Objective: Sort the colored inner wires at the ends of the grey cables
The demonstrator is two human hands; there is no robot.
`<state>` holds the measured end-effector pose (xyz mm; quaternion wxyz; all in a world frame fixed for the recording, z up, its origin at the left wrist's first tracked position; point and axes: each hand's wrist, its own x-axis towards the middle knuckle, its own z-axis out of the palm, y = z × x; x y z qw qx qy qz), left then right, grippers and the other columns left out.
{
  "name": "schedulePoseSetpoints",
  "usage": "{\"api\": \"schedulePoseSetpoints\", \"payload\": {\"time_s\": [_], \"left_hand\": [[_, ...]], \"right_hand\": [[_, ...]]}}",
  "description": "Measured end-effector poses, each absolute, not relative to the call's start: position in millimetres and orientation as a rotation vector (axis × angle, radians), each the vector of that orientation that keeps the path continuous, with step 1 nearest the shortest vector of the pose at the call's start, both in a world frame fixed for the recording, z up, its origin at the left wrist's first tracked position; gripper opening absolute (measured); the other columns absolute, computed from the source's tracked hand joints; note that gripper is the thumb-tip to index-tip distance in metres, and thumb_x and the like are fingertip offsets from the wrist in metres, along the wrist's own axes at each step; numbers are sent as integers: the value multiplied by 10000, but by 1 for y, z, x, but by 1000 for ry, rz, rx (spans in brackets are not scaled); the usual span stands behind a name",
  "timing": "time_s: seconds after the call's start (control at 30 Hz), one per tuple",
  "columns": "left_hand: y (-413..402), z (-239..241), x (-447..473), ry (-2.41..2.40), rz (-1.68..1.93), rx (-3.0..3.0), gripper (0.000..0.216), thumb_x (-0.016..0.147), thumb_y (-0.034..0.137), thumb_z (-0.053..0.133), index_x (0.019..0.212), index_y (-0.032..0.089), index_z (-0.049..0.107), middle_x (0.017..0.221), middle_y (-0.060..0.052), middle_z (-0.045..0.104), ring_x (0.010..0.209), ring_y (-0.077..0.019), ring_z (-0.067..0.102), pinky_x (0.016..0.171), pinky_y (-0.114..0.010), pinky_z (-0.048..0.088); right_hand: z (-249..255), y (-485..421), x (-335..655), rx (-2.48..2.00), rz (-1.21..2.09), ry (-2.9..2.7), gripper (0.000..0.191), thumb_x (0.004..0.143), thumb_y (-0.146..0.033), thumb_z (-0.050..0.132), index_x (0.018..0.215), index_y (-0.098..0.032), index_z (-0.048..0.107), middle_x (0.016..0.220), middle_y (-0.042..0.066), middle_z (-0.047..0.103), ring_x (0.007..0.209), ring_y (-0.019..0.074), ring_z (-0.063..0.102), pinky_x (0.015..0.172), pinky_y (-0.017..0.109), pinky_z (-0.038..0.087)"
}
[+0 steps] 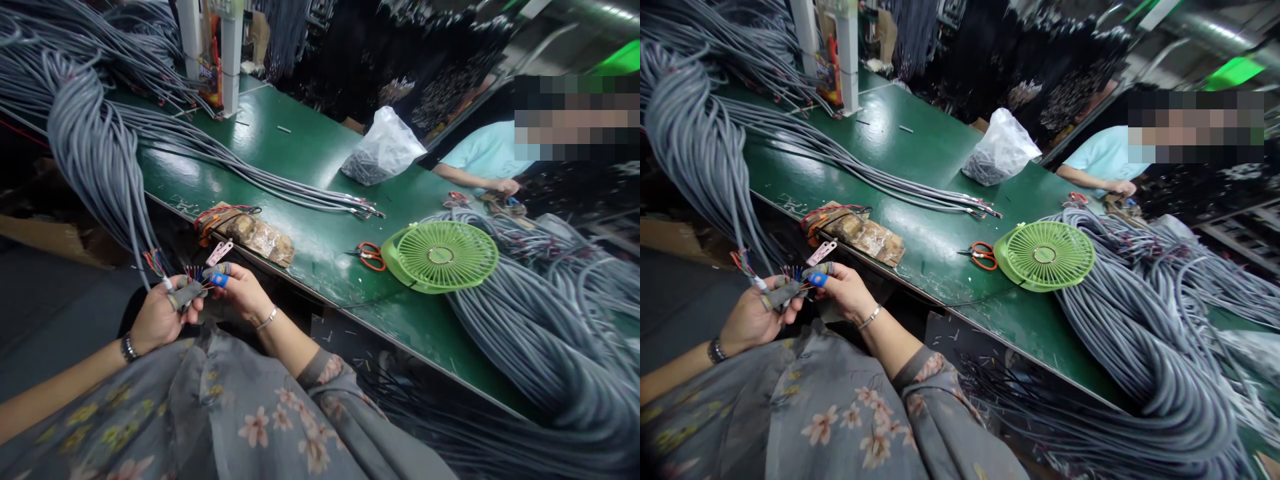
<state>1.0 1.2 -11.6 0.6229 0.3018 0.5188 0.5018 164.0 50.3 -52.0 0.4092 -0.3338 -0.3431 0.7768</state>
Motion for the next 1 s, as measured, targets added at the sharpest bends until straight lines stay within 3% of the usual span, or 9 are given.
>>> {"api": "schedulePoseSetpoints", "payload": {"time_s": [0.17,0.37,0.57,0.67,0.8,0.9,1.0], "left_hand": [[0,-8,-1,1166,1116,712,489,470,452,1116,562,196,710,496,-16,692,348,-90,533,373,-202,408],[1,-6,-3,1155,1019,722,376,477,410,1038,581,210,738,458,-18,645,330,-102,486,349,-214,337],[-2,-2,2,1273,1087,702,323,451,356,970,521,221,685,448,-25,641,317,-100,476,343,-204,330],[-3,-1,3,1308,1176,717,295,472,338,948,518,226,679,459,-22,657,329,-103,483,348,-207,351],[-3,-1,4,1312,1263,704,246,486,318,932,577,234,719,473,-11,671,340,-114,491,354,-222,383],[0,-1,6,1295,1282,702,248,521,314,932,614,230,717,489,-6,681,355,-111,500,370,-215,391],[5,-1,8,1280,1282,710,270,554,320,938,641,222,702,509,-5,688,372,-104,513,385,-199,376]], "right_hand": [[-55,50,162,-852,1945,-847,443,639,-418,1138,814,-183,806,750,-11,771,615,96,590,633,239,521],[-61,49,156,-778,2096,-743,390,726,-356,1098,757,-192,745,682,-18,715,590,107,555,597,238,513],[-54,46,156,-828,2011,-700,361,821,-350,1062,789,-198,736,704,-21,723,604,110,583,600,233,540],[-51,47,160,-897,1979,-622,349,950,-429,974,825,-200,743,706,-30,715,582,98,545,604,227,549],[-48,58,163,-986,1968,-560,543,1083,-661,787,816,-192,728,713,-7,704,575,98,552,596,217,534],[-43,70,159,-998,1951,-567,590,1110,-703,727,834,-182,743,768,20,730,609,105,582,611,220,536],[-35,77,154,-972,1961,-560,537,1074,-678,801,860,-187,762,776,11,727,622,108,576,603,218,534]]}}
